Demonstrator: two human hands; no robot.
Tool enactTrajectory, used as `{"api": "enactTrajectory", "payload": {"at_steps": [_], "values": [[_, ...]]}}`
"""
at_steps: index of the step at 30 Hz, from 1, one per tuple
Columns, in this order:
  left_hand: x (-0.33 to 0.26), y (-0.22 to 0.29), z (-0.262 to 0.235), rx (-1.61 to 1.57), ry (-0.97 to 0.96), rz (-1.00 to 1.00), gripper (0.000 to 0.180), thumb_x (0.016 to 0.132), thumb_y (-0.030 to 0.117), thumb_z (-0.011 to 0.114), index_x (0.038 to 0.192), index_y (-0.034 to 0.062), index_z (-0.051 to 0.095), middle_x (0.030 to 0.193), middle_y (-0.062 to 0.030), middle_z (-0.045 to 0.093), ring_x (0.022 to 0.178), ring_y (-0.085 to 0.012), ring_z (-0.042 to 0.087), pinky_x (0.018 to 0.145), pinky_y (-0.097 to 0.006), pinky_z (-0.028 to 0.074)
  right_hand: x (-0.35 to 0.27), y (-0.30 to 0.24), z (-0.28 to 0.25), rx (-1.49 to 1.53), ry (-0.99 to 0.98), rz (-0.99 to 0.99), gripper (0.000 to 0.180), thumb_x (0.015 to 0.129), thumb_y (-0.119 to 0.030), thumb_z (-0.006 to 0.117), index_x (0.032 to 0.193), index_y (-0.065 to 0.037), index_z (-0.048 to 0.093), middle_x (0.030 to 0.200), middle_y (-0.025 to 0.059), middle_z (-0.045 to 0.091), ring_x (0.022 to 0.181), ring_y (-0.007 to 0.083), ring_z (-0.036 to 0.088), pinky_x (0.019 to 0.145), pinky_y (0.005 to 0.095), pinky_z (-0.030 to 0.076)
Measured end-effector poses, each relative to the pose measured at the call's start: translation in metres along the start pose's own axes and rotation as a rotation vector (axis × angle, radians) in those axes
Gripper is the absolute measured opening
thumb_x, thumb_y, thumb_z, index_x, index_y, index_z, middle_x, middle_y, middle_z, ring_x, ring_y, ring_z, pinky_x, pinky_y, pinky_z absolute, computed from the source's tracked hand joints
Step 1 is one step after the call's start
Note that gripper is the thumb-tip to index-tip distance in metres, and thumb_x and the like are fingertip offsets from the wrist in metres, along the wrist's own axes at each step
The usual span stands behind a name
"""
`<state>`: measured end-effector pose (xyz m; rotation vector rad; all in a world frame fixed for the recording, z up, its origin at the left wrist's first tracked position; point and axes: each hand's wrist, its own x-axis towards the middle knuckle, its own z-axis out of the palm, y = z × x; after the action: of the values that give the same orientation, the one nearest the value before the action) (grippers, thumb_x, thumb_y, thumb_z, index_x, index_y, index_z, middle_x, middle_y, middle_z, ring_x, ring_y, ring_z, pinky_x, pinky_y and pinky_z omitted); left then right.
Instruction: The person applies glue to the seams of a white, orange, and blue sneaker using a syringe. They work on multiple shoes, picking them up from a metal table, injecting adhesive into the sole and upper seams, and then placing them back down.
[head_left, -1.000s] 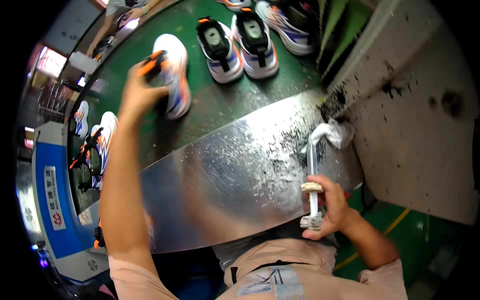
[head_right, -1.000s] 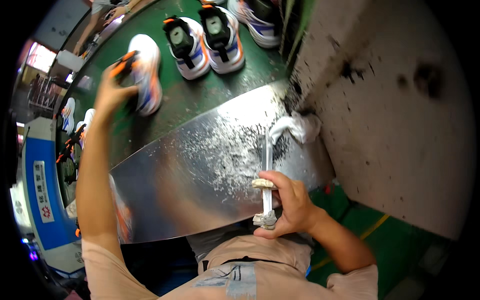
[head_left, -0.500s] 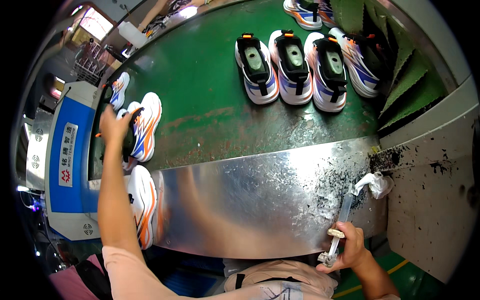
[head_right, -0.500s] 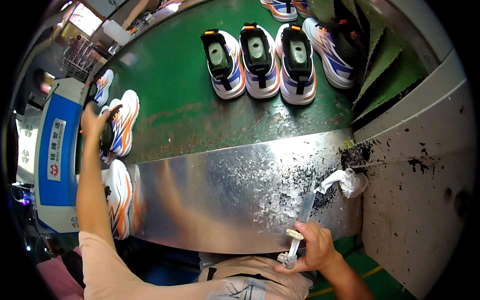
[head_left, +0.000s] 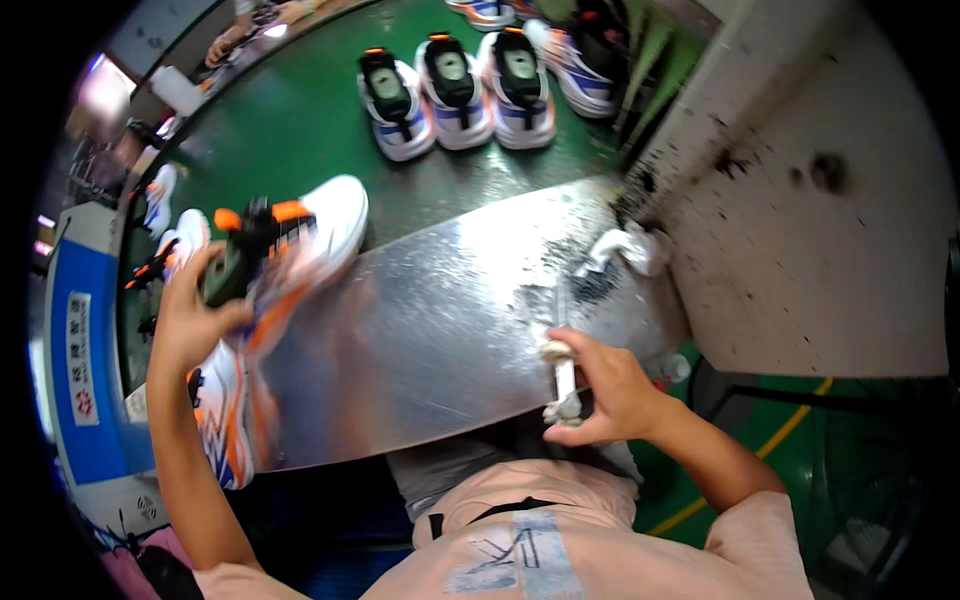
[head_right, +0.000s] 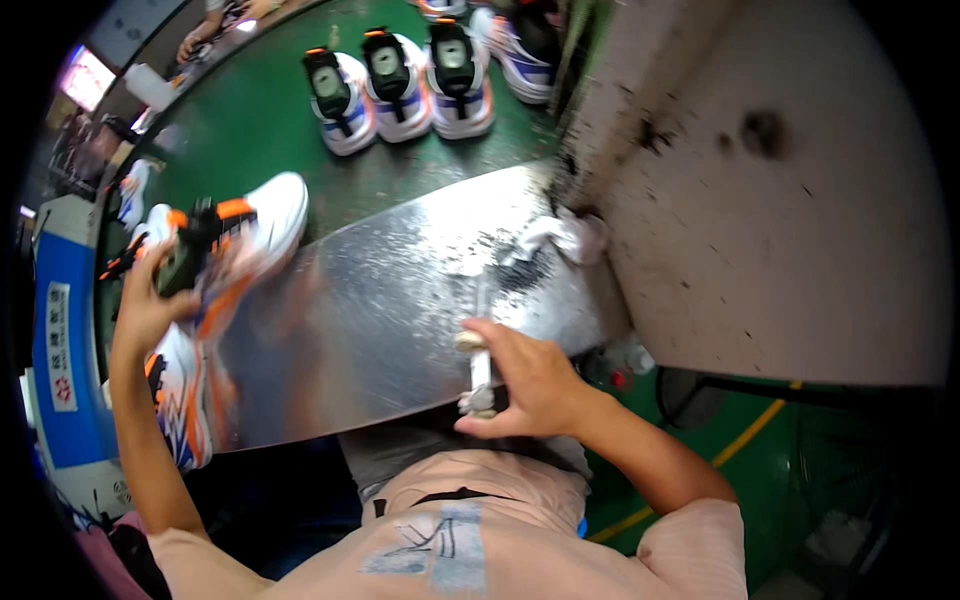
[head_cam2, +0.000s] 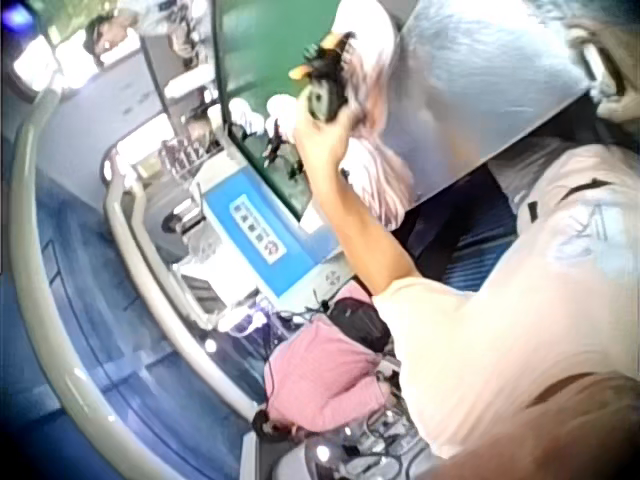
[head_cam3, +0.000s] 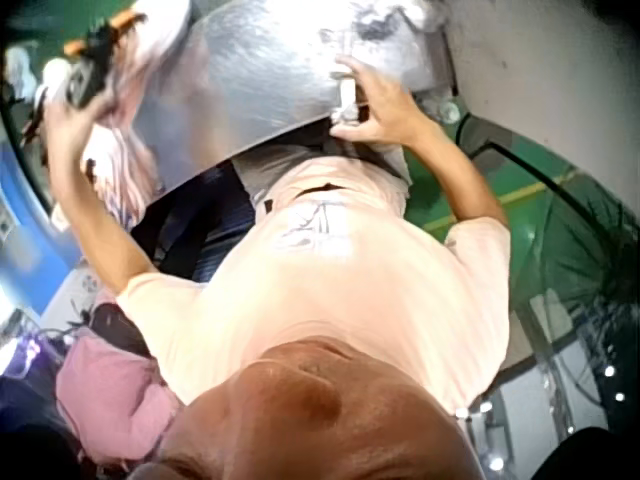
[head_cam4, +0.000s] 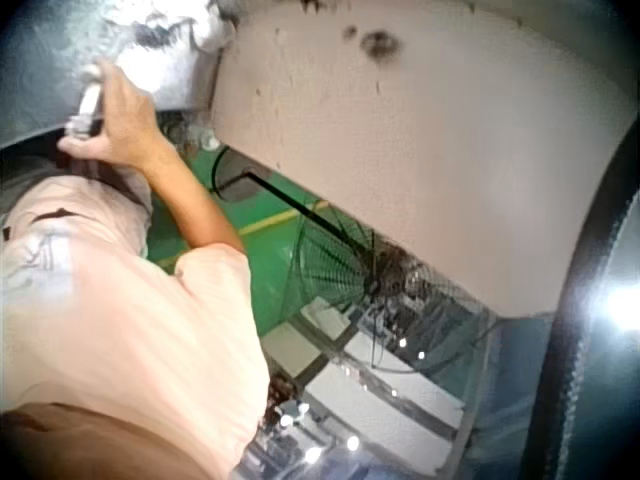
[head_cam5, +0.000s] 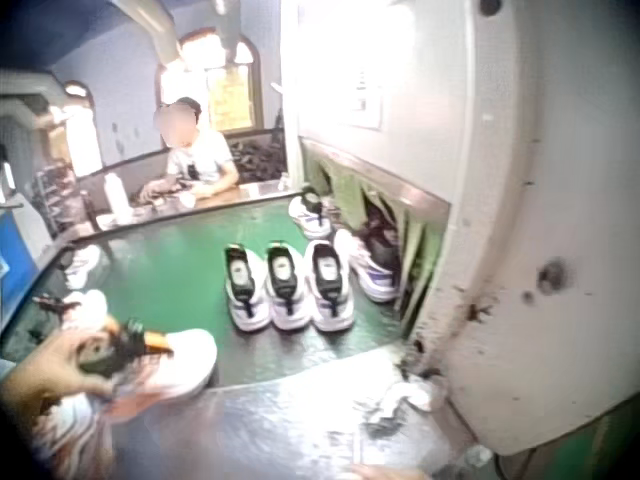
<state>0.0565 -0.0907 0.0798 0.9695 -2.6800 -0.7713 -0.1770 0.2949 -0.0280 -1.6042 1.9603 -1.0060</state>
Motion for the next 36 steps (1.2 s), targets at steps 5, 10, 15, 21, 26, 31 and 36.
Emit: {"api": "enactTrajectory", "payload": {"at_steps": [5,10,15,21,26,31,36], "values": [[-0.097,0.082,0.087,-0.14,0.157,-0.195,0.094,0.067,-0.003,0.07,0.149,0.0049,0.026,0.113,-0.0154,0.062,0.096,-0.0226,0.065,0.086,-0.031,0.05,-0.006,0.011,-0.005,-0.354,0.226,-0.203,0.09,0.064,-0.046,0.083,0.132,-0.001,0.044,0.111,0.0212,0.057,0.088,0.0351,0.063,0.068,0.0376,0.053],[-0.139,0.089,0.065,-0.51,-0.125,-0.131,0.086,0.072,0.002,0.076,0.147,0.0069,0.035,0.11,-0.0134,0.063,0.089,-0.0186,0.066,0.066,-0.029,0.054,-0.017,0.005,-0.006,-0.335,-0.039,-0.056,0.091,0.068,-0.053,0.078,0.135,-0.005,0.04,0.117,0.0225,0.055,0.093,0.0378,0.061,0.073,0.0404,0.052],[-0.058,0.112,0.038,0.452,-0.211,0.573,0.098,0.041,0.01,0.086,0.133,0.0067,0.052,0.146,-0.0164,0.041,0.136,-0.0401,0.037,0.11,-0.047,0.036,-0.028,-0.021,-0.034,0.141,-0.118,0.251,0.092,0.07,-0.044,0.08,0.14,-0.005,0.034,0.111,0.0219,0.059,0.102,0.0349,0.062,0.081,0.041,0.049],[-0.043,0.091,0.089,0.087,-0.375,0.683,0.061,0.047,0.008,0.08,0.107,0.0035,0.067,0.112,-0.0141,0.066,0.102,-0.0392,0.062,0.092,-0.045,0.05,-0.032,-0.03,-0.02,0.753,-0.191,0.356,0.093,0.068,-0.03,0.083,0.143,-0.013,0.031,0.107,0.0042,0.052,0.093,0.0129,0.052,0.074,0.0267,0.048],[-0.126,0.082,0.111,0.149,0.184,0.666,0.033,0.064,0.0,0.061,0.097,0.0004,0.069,0.099,-0.0136,0.067,0.096,-0.0324,0.066,0.089,-0.045,0.052,-0.025,-0.02,-0.016,0.71,-0.041,0.485,0.096,0.066,-0.033,0.088,0.14,-0.01,0.03,0.113,0.0059,0.051,0.094,0.011,0.052,0.074,0.025,0.049],[-0.155,0.072,0.128,0.222,0.314,0.597,0.019,0.079,0.004,0.067,0.098,0.0053,0.07,0.1,-0.0104,0.07,0.101,-0.0264,0.066,0.09,-0.042,0.053,-0.023,-0.034,-0.007,0.538,-0.059,0.495,0.098,0.065,-0.031,0.087,0.141,-0.01,0.03,0.111,0.0062,0.052,0.091,0.01,0.053,0.072,0.0225,0.048],[-0.153,0.069,0.129,0.174,0.318,0.596,0.018,0.079,0.005,0.068,0.098,0.0062,0.07,0.1,-0.0098,0.069,0.099,-0.0261,0.066,0.089,-0.041,0.054,-0.003,-0.069,-0.008,0.677,-0.025,0.582,0.103,0.062,-0.053,0.084,0.138,-0.007,0.033,0.1,0.0083,0.054,0.079,0.0101,0.053,0.064,0.0206,0.045]]}}
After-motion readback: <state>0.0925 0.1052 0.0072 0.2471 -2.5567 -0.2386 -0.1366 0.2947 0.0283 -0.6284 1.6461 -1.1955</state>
